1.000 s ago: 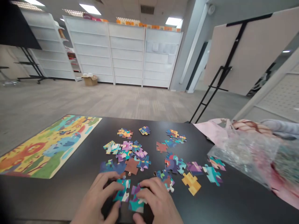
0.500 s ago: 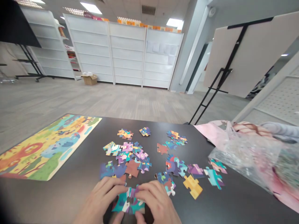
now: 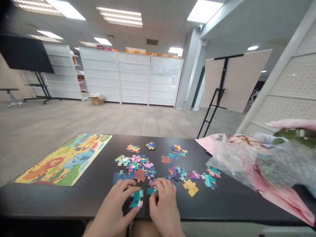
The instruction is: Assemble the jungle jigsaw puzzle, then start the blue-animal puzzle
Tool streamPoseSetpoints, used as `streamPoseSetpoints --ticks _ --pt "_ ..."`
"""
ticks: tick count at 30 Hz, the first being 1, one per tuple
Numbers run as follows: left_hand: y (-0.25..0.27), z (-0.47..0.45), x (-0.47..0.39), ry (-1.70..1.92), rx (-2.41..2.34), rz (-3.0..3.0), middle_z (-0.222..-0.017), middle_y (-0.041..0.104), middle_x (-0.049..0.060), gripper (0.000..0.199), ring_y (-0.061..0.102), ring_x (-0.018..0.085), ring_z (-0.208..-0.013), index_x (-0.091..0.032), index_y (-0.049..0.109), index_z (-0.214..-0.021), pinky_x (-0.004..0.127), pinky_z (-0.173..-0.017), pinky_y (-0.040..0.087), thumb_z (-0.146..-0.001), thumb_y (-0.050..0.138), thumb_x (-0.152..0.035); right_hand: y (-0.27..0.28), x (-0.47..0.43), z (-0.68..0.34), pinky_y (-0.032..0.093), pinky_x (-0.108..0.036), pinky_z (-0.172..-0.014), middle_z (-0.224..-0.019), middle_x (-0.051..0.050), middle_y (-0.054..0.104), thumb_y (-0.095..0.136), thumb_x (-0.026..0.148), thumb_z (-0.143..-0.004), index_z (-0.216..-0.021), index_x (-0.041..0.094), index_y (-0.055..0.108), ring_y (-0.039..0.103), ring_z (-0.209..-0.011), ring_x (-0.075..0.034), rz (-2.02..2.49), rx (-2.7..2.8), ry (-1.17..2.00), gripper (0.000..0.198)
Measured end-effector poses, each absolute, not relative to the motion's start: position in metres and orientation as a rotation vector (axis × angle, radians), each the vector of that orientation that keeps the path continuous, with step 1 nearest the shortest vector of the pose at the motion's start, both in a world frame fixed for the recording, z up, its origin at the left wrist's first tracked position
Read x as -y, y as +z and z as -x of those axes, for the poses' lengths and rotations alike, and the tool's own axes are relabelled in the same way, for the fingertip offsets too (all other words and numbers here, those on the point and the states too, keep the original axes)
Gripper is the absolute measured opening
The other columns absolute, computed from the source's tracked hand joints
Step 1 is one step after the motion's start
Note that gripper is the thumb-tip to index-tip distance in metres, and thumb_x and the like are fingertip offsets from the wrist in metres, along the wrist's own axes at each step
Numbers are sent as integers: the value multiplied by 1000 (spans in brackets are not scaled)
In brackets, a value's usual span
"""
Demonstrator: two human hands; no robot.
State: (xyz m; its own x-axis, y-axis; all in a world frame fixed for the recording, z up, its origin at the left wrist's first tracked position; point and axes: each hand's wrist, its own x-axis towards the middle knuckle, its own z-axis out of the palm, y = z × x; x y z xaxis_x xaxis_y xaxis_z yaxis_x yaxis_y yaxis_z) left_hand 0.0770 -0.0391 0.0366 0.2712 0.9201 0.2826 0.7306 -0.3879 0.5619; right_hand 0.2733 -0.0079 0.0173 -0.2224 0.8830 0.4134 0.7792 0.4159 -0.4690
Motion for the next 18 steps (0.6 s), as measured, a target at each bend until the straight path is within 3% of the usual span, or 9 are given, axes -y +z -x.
streamPoseSetpoints --ticks 3,6,12,18 --pt "35 -76 37 952 -1559 -2173 -124 63 9 31 58 28 -112 -26 64 -122 43 -95 48 -94 55 -34 21 12 -274 43 -40 -87 -99 -5 67 45 6 -85 -94 21 61 60 -99 -24 1381 2000 218 24" --pt "37 -71 27 916 -1697 -2161 -130 64 6 33 56 26 -120 -28 64 -124 44 -95 45 -100 41 -30 20 13 -274 42 -39 -87 -96 -5 67 44 5 -84 -91 20 61 60 -97 -24 1369 1971 214 24" --pt "42 -42 6 558 -1834 -2312 -130 67 4 31 56 27 -122 -32 67 -119 47 -100 35 -95 48 -29 15 13 -277 41 -38 -86 -93 -5 67 43 3 -81 -89 20 61 61 -93 -24 1355 1928 212 25" --pt "42 3 -12 440 -1964 -2352 -125 68 5 31 58 27 -118 -30 67 -118 43 -97 37 -90 54 -31 12 13 -277 41 -39 -85 -93 -4 67 43 3 -81 -89 21 62 61 -93 -24 1353 1930 182 27"
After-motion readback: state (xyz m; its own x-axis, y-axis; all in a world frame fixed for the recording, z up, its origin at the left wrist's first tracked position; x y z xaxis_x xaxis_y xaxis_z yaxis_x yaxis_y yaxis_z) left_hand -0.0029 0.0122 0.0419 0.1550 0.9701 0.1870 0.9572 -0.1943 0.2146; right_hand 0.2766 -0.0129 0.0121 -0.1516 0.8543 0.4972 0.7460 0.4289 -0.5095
